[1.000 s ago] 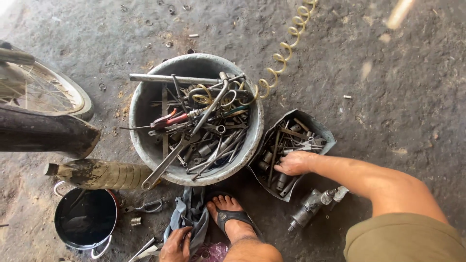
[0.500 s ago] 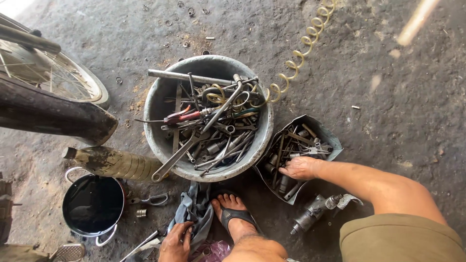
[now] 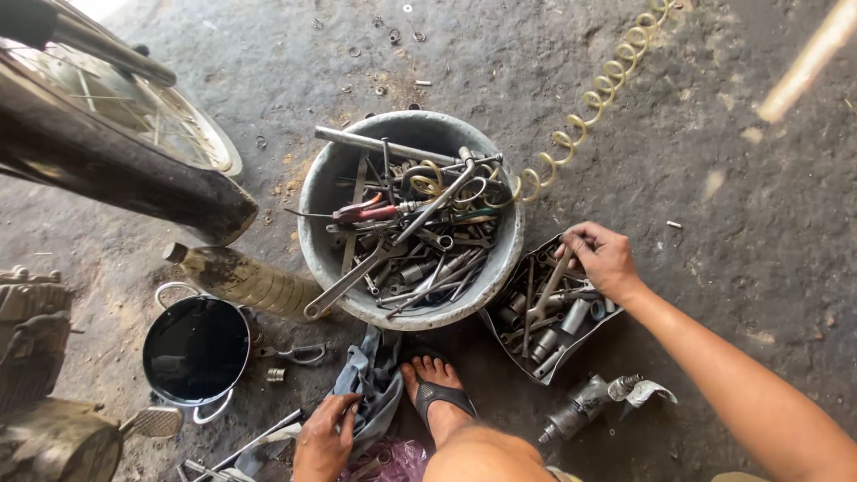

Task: The person works on the engine area of a motorcycle, using a wrench to tighten or loosen bolts. They then search through a bucket of tools to find a specific wrench, eventually selecting one and returning to the motorcycle to continue the repair.

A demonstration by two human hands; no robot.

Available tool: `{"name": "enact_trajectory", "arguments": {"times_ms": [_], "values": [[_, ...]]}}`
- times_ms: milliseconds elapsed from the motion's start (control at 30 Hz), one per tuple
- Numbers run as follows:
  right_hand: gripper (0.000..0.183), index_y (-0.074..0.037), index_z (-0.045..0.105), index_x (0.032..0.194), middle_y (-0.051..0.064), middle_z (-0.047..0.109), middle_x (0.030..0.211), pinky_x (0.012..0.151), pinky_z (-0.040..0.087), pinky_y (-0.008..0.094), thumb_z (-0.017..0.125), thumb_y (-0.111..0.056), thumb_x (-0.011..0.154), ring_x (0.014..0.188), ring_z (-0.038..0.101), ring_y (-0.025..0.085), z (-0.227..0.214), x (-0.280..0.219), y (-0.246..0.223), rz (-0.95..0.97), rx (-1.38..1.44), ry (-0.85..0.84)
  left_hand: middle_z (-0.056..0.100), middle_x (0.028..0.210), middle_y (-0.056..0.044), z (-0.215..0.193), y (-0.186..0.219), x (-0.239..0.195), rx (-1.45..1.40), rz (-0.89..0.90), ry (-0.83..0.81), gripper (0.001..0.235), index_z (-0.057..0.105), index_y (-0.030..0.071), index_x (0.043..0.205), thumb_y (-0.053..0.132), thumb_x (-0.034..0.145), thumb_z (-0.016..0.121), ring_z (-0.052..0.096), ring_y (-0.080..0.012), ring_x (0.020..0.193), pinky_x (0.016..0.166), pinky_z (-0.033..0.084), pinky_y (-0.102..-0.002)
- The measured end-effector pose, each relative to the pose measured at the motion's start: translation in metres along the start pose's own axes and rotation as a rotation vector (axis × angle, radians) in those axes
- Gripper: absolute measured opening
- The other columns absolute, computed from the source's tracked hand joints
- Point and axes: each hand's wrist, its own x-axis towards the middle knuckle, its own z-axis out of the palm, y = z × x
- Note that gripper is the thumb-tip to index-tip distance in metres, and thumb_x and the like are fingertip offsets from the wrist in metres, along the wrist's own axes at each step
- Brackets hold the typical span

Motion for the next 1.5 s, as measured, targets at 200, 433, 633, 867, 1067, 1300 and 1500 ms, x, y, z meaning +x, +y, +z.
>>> {"name": "enact_trajectory", "arguments": {"times_ms": [200,433,633,867,1067,1300,1500], "values": [[0.021,0.0,0.068,0.1,0.009,0.075,0.083,0.056,0.054,0.025,0.062,-0.02,0.103,0.063,0.065,0.01,0.032,0.003,-0.13,0.147,0.56,0.196,0.076,0.093,-0.01,-0.012,0.059,-0.004,-0.141,0.207,0.061,0.015,0.076,0.007,0.101,0.012,0.088,0.07,0.073,-0.028,0.082,0.071,0.056,-0.035],[0.02,0.001,0.068,0.099,0.012,0.076,0.08,0.052,0.054,0.025,0.062,-0.019,0.102,0.057,0.065,0.012,0.092,-0.007,-0.266,-0.021,0.708,-0.039,0.074,0.088,-0.01,-0.055,0.126,-0.033,-0.422,0.296,0.142,0.018,0.076,0.004,0.107,0.008,0.091,0.07,0.069,-0.0202,0.073,0.066,0.054,-0.03],[0.021,0.0,0.068,0.099,0.013,0.077,0.082,0.054,0.055,0.025,0.061,-0.02,0.102,0.06,0.067,0.012,0.125,-0.02,-0.308,0.009,0.714,-0.129,0.079,0.091,-0.008,-0.057,0.099,-0.048,-0.997,0.112,0.192,0.027,0.071,-0.001,0.121,0.007,0.095,0.069,0.062,-0.0079,0.068,0.06,0.051,-0.024],[0.016,-0.002,0.068,0.103,0.009,0.077,0.084,0.055,0.058,0.028,0.062,-0.016,0.099,0.064,0.071,0.014,0.1,-0.023,-0.283,0.082,0.695,-0.033,0.078,0.094,-0.006,-0.084,0.092,-0.068,-1.048,-0.019,0.249,0.028,0.073,0.0,0.12,0.006,0.094,0.064,0.063,-0.0087,0.067,0.059,0.052,-0.025],[0.016,0.0,0.068,0.108,0.003,0.076,0.089,0.069,0.056,0.024,0.064,-0.015,0.104,0.08,0.07,0.007,0.003,-0.008,-0.155,-0.411,0.262,0.052,0.077,0.1,-0.013,-0.056,-0.032,-0.047,-0.788,-0.125,0.384,0.028,0.07,-0.001,0.125,0.004,0.099,0.062,0.067,-0.0131,0.075,0.064,0.051,-0.026],[0.018,-0.007,0.075,0.105,0.01,0.074,0.09,0.072,0.054,0.037,0.072,-0.023,0.098,0.078,0.068,0.023,-0.044,-0.014,0.053,0.107,-0.216,0.095,0.071,0.107,-0.018,-0.021,-0.194,0.006,-0.78,-0.137,0.197,0.036,0.061,-0.002,0.137,0.016,0.106,0.055,0.066,-0.0162,0.074,0.063,0.057,-0.033],[0.082,-0.011,0.056,0.134,0.019,0.059,0.129,0.081,0.058,0.05,0.089,-0.042,0.066,0.099,0.069,0.04,-0.019,-0.033,0.078,0.075,-0.783,-0.405,0.075,0.102,-0.019,0.004,-0.095,0.029,-0.732,-0.153,0.066,0.033,0.066,-0.005,0.129,0.013,0.102,0.059,0.067,-0.0167,0.071,0.062,0.057,-0.034]]}}
